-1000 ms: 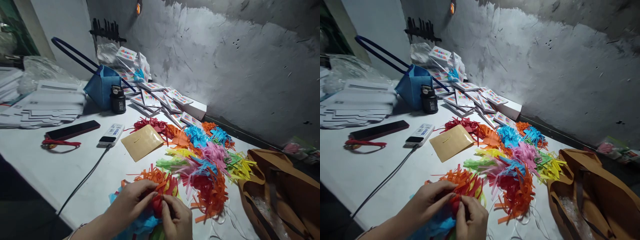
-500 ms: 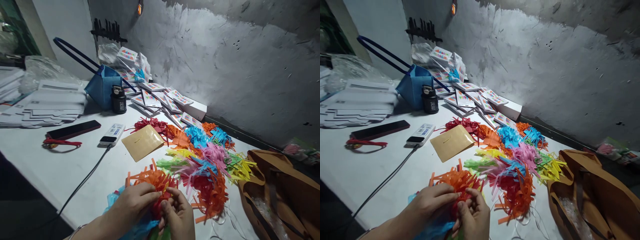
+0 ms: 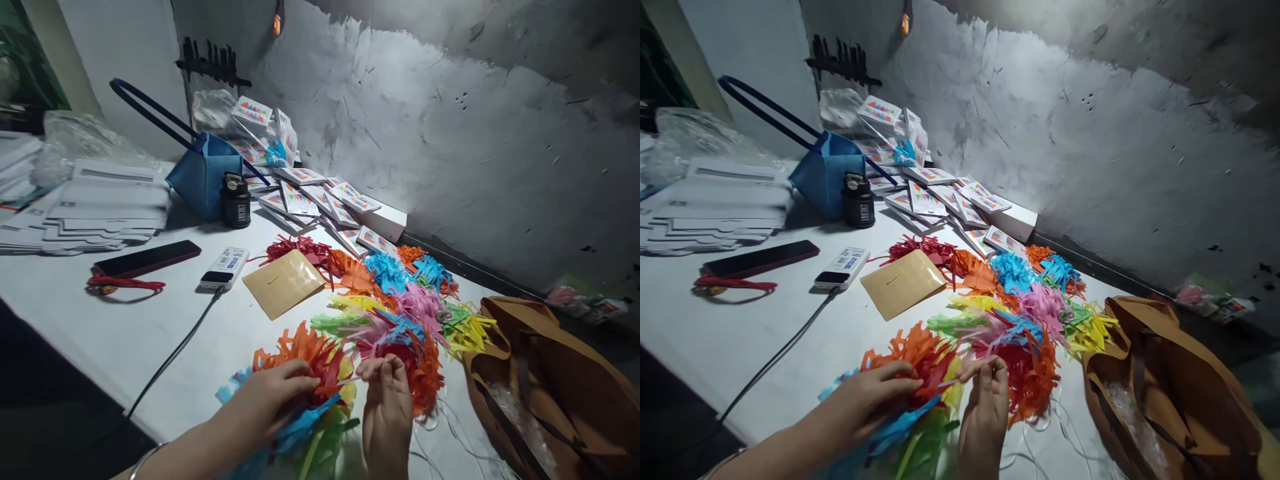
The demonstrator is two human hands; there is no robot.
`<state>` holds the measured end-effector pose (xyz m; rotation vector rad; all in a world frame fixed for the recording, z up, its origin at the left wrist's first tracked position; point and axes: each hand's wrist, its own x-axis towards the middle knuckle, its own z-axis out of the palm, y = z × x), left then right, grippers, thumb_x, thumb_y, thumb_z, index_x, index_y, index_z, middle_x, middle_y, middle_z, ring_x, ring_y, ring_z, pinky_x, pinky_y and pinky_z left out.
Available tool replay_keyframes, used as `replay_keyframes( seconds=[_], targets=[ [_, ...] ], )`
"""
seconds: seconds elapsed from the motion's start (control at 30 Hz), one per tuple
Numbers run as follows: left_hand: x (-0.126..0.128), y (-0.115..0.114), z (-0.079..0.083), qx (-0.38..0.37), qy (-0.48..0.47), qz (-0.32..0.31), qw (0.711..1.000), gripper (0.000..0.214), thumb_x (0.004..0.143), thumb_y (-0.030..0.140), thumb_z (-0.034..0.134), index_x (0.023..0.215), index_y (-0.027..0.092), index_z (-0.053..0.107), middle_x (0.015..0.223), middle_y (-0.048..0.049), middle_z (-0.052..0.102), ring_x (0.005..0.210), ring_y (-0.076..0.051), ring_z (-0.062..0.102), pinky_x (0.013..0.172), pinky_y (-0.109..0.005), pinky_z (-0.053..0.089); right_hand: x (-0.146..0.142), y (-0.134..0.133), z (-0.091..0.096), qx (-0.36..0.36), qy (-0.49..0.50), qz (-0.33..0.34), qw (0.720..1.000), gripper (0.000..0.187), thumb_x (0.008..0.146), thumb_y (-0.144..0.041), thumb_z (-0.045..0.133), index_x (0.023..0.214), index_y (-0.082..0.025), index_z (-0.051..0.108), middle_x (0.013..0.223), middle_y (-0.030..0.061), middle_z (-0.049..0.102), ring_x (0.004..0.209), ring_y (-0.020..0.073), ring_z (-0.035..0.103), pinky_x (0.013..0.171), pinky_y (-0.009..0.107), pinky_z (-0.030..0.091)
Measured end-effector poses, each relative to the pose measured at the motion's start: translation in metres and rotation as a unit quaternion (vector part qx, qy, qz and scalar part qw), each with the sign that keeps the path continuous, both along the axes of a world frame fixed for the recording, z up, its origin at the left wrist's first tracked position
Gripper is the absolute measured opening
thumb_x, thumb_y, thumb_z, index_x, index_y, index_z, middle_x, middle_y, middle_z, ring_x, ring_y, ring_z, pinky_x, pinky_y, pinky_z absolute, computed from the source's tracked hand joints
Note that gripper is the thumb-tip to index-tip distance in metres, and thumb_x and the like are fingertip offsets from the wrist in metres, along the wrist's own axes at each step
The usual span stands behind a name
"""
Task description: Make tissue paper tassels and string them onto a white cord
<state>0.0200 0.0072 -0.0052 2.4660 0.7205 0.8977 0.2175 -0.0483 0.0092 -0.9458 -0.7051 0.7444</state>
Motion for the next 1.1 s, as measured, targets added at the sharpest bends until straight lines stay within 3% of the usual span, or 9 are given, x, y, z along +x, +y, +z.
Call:
replay_keyframes(
  seconds=[0.17, 0.33, 0.53, 0.63, 0.8, 0.87, 0.97, 1.03, 1.1],
  targets=[
    [0.01, -0.015, 0.025, 0.027, -0.021, 0.04, 0.999, 0.04, 0.09, 0.021, 0.058, 0.13, 0.025, 0.06, 0.132, -0.0103, 0.063, 0.117, -0.03, 0.058, 0.097, -0.042, 0.05, -0.015, -0.006, 0.028, 0.05, 0.031, 0.128, 0.99, 0.018, 0.098, -0.042, 0.06, 0.093, -0.026, 0.055, 0.065, -0.007, 0.057, 0.061, 0.0102, 0.053, 0.061, 0.023, 0.044],
    [0.066, -0.015, 0.017, 0.037, 0.085, -0.006, 0.996, 0.008, 0.092, 0.017, 0.06, 0.091, 0.019, 0.068, 0.094, -0.0051, 0.074, 0.093, -0.025, 0.063, 0.085, -0.04, 0.046, -0.021, -0.017, 0.067, 0.035, -0.016, 0.199, 0.979, 0.024, 0.095, -0.045, 0.064, 0.093, -0.025, 0.051, 0.06, -0.0104, 0.046, 0.049, 0.0069, 0.035, 0.05, 0.02, 0.032],
    [0.096, 0.042, 0.017, 0.042, 0.126, 0.058, 0.989, 0.015, 0.097, 0.02, 0.06, 0.086, 0.016, 0.069, 0.09, -0.0044, 0.071, 0.088, -0.022, 0.065, 0.089, -0.043, 0.047, 0.063, -0.09, 0.155, 0.138, -0.082, -0.003, 0.987, 0.02, 0.082, -0.03, 0.076, 0.081, -0.023, 0.056, 0.056, -0.009, 0.04, 0.046, 0.0077, 0.03, 0.044, 0.023, 0.024],
    [0.092, 0.065, 0.036, 0.048, 0.133, 0.086, 0.986, 0.009, 0.095, 0.022, 0.064, 0.095, 0.015, 0.07, 0.099, -0.0061, 0.071, 0.098, -0.025, 0.065, 0.094, -0.048, 0.047, 0.101, -0.147, 0.182, 0.243, -0.058, -0.177, 0.952, 0.015, 0.085, -0.014, 0.07, 0.078, -0.02, 0.057, 0.06, -0.0087, 0.032, 0.048, 0.0073, 0.02, 0.041, 0.022, 0.024],
    [0.083, 0.029, 0.066, 0.081, 0.109, 0.096, 0.986, 0.049, 0.089, 0.007, 0.058, 0.135, 0.024, 0.058, 0.148, -0.0157, 0.053, 0.138, -0.039, 0.041, 0.11, -0.065, 0.03, 0.082, -0.167, 0.152, 0.199, 0.011, -0.117, 0.973, 0.016, 0.089, -0.02, 0.071, 0.082, -0.021, 0.058, 0.059, -0.0096, 0.036, 0.045, 0.0083, 0.017, 0.038, 0.022, 0.021],
    [0.081, -0.006, 0.064, 0.091, 0.106, 0.027, 0.99, 0.07, 0.084, 0.006, 0.061, 0.147, 0.031, 0.045, 0.157, -0.0089, 0.045, 0.141, -0.033, 0.041, 0.112, -0.055, 0.035, 0.054, -0.152, 0.127, 0.167, 0.02, -0.027, 0.985, 0.013, 0.09, -0.029, 0.073, 0.087, -0.023, 0.062, 0.056, -0.011, 0.033, 0.044, 0.0074, 0.014, 0.038, 0.021, 0.017],
    [0.082, -0.05, 0.04, 0.055, 0.102, -0.171, 0.978, 0.091, 0.078, 0.02, 0.075, 0.156, 0.029, 0.029, 0.157, -0.0106, 0.046, 0.126, -0.027, 0.058, 0.098, -0.036, 0.051, 0.025, -0.142, 0.1, 0.139, 0.041, 0.06, 0.988, 0.013, 0.093, -0.039, 0.07, 0.094, -0.028, 0.064, 0.057, -0.0118, 0.029, 0.045, 0.0064, 0.011, 0.04, 0.018, 0.018],
    [0.083, -0.061, 0.018, 0.037, 0.102, -0.229, 0.967, 0.074, 0.083, 0.024, 0.075, 0.149, 0.026, 0.042, 0.134, -0.0091, 0.067, 0.105, -0.023, 0.07, 0.084, -0.029, 0.054, 0.026, -0.152, 0.089, 0.121, 0.058, 0.066, 0.989, 0.016, 0.091, -0.042, 0.071, 0.092, -0.03, 0.062, 0.057, -0.012, 0.025, 0.045, 0.0067, 0.01, 0.041, 0.019, 0.019],
    [0.078, -0.055, 0.001, 0.045, 0.103, -0.206, 0.972, 0.032, 0.092, 0.022, 0.064, 0.124, 0.024, 0.065, 0.102, -0.0051, 0.077, 0.087, -0.021, 0.072, 0.074, -0.027, 0.052, 0.046, -0.175, 0.082, 0.092, 0.036, 0.025, 0.995, 0.022, 0.089, -0.048, 0.073, 0.086, -0.03, 0.06, 0.055, -0.0123, 0.019, 0.044, 0.0076, 0.008, 0.039, 0.02, 0.021]
  ],
)
